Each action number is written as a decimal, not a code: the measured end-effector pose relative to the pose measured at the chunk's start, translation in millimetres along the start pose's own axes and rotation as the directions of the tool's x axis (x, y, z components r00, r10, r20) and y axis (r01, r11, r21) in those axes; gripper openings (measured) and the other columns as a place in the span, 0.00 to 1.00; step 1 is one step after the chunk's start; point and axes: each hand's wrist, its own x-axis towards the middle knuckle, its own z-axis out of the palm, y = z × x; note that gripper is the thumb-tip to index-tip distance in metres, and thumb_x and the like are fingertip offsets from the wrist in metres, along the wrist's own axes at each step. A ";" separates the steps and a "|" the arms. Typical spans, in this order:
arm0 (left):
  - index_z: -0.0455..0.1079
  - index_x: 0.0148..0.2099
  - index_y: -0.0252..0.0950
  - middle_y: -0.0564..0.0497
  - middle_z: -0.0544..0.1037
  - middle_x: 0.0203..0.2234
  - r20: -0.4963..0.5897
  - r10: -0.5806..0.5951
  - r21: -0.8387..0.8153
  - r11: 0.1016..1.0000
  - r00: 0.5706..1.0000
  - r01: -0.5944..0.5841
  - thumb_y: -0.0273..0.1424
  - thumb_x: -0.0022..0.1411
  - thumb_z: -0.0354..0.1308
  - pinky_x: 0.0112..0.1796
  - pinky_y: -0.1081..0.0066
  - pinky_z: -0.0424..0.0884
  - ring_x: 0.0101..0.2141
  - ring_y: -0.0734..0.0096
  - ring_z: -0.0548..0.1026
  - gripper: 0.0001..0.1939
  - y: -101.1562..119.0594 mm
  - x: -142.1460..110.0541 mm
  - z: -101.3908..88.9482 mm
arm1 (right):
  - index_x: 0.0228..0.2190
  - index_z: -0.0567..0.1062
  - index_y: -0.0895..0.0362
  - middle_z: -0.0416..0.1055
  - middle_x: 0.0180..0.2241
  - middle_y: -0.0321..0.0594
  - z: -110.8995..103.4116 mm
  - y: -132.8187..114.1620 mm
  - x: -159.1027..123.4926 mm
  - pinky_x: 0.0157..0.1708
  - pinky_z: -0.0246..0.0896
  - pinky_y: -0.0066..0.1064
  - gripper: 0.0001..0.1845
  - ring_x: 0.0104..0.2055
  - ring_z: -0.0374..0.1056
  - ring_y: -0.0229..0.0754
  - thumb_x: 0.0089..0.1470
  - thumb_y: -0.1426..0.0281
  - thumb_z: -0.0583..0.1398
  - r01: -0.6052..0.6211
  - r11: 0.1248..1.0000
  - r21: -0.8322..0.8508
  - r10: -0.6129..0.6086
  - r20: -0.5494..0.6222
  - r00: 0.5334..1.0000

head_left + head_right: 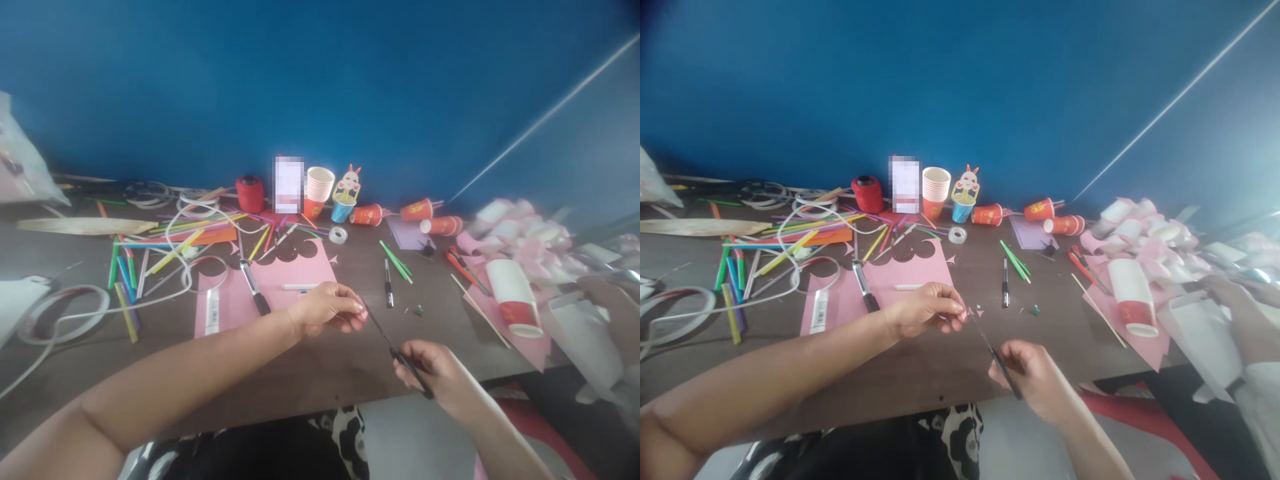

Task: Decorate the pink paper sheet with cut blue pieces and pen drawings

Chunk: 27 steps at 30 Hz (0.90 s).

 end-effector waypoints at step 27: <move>0.68 0.26 0.31 0.50 0.75 0.23 0.044 -0.057 0.145 0.988 0.997 0.050 0.32 0.44 0.63 0.21 0.77 0.66 0.22 0.75 0.73 0.10 6.6 -6.4 -3.3 | 0.22 0.68 0.60 0.62 0.20 0.34 -1.3 -2.8 -1.0 0.23 0.49 0.25 0.16 0.23 0.55 0.32 0.44 0.59 0.61 -0.028 0.998 0.060 0.021 0.102 0.995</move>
